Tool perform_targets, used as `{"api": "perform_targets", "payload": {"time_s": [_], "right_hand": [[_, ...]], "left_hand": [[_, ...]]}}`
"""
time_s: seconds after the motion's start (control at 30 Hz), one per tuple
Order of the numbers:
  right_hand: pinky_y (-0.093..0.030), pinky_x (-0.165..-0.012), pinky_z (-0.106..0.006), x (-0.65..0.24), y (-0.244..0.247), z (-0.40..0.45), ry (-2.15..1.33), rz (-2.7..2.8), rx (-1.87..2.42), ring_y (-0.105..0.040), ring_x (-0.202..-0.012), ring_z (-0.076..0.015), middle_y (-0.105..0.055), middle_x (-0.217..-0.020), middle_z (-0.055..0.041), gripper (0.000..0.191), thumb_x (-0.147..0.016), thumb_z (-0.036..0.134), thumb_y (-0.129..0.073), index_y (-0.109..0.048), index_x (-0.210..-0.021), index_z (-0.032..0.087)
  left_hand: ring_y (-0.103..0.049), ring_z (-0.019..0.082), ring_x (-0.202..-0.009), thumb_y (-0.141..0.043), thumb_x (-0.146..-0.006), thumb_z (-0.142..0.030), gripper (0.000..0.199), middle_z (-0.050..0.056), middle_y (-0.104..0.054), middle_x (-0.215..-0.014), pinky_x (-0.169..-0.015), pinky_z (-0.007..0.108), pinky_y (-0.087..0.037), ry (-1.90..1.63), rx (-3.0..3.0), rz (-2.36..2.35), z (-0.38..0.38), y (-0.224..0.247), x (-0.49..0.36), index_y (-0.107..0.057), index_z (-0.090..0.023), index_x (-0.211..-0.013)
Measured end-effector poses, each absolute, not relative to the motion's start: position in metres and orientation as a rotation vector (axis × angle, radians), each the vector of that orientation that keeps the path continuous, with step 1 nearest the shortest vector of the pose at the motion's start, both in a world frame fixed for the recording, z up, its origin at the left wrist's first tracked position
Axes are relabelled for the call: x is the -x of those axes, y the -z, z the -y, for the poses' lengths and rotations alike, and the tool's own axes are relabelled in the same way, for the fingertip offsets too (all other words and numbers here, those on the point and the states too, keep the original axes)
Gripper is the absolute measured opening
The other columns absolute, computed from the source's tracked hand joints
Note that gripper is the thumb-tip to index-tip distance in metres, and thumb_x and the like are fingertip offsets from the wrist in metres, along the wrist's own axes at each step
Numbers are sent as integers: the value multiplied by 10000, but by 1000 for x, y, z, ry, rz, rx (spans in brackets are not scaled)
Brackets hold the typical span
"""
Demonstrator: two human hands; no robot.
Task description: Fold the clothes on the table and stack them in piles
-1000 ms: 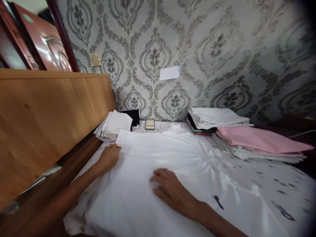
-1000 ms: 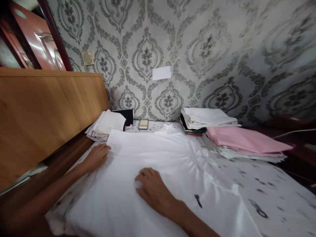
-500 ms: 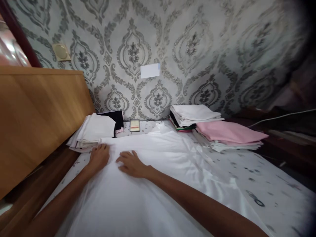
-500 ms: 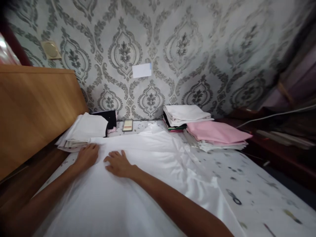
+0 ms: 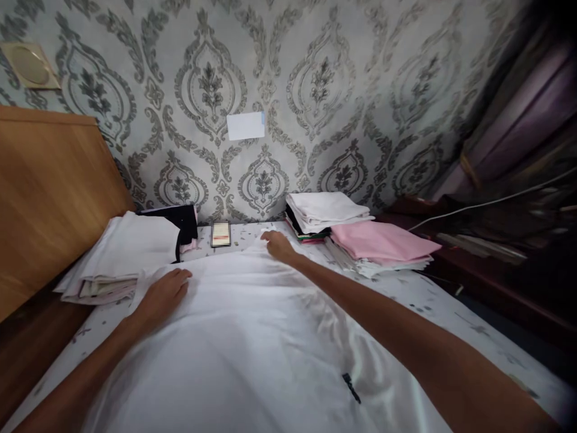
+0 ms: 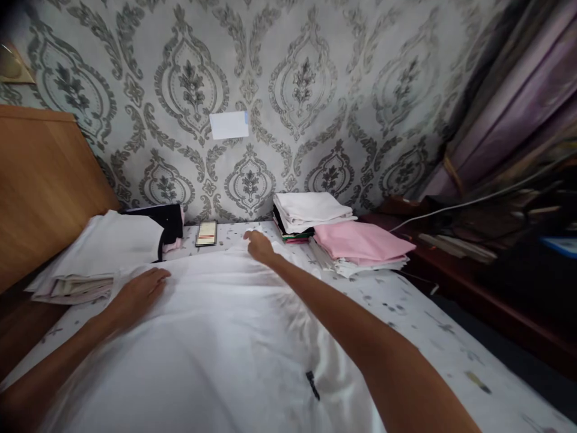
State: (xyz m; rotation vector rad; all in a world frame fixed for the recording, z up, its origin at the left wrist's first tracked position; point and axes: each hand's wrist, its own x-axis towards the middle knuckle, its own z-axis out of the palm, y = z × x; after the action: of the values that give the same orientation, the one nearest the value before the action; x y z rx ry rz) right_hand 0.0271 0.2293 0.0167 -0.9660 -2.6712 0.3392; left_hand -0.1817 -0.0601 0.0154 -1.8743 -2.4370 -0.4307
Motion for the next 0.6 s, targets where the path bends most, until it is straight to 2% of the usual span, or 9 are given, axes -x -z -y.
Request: {"api": "perform_targets", "payload": {"time_s": [0.07,0.17,0.27,0.37,0.5,0.6], "right_hand": [[-457,-946,-370,-28,-19,-253,-313,2640,1092,-580,-1150,-265,-580,-1283,-154,565,-807,-5,-451,-534,-1339,164],[-488,-902,-399,-23,-17,-280,-324,2607,1280,-586,-1135,-304,-520,-1342,-201,629,-791,45,-595,-459,-1398,139],[-516,-898,-439,-14,-11,-302,-386,2565,1440,-601,-1100,-276,-557,-1301,-162,485,-868,211,-664,-517,-1324,131],[-539,-889,-446,-6,-4,-319,-487,2517,1508,-618,-1064,-229,-597,-1252,-96,368,-941,357,-607,-575,-1254,165],[-547,-875,-437,4,5,-335,-653,2385,1497,-623,-1049,-223,-602,-1244,-95,365,-941,364,-607,-582,-1247,166],[-580,-764,-357,12,13,-344,-812,2216,1440,-676,-895,-187,-670,-1066,-78,268,-945,306,-599,-604,-1151,135]], "left_hand": [[-621,221,-1069,-333,-978,-348,352,87,-669,-1157,-940,376,-502,641,2072,2313,49,-12,172,-606,-203,-1146],[-590,202,-1131,-335,-1001,-381,366,77,-650,-1212,-988,361,-483,710,2391,2142,23,-6,151,-597,-226,-1204],[-533,213,-1246,-347,-1008,-396,378,75,-610,-1322,-1071,397,-433,629,2521,2034,-12,2,132,-583,-245,-1262],[-476,231,-1327,-351,-1008,-403,397,89,-569,-1398,-1130,427,-377,563,2479,2013,-49,12,125,-575,-234,-1289],[-450,247,-1359,-361,-1004,-403,431,122,-525,-1449,-1151,441,-349,526,2409,2041,-84,22,126,-550,-189,-1327],[-429,248,-1379,-367,-1004,-402,443,122,-495,-1481,-1158,451,-329,497,2383,2063,-94,24,127,-526,-185,-1357]]}}
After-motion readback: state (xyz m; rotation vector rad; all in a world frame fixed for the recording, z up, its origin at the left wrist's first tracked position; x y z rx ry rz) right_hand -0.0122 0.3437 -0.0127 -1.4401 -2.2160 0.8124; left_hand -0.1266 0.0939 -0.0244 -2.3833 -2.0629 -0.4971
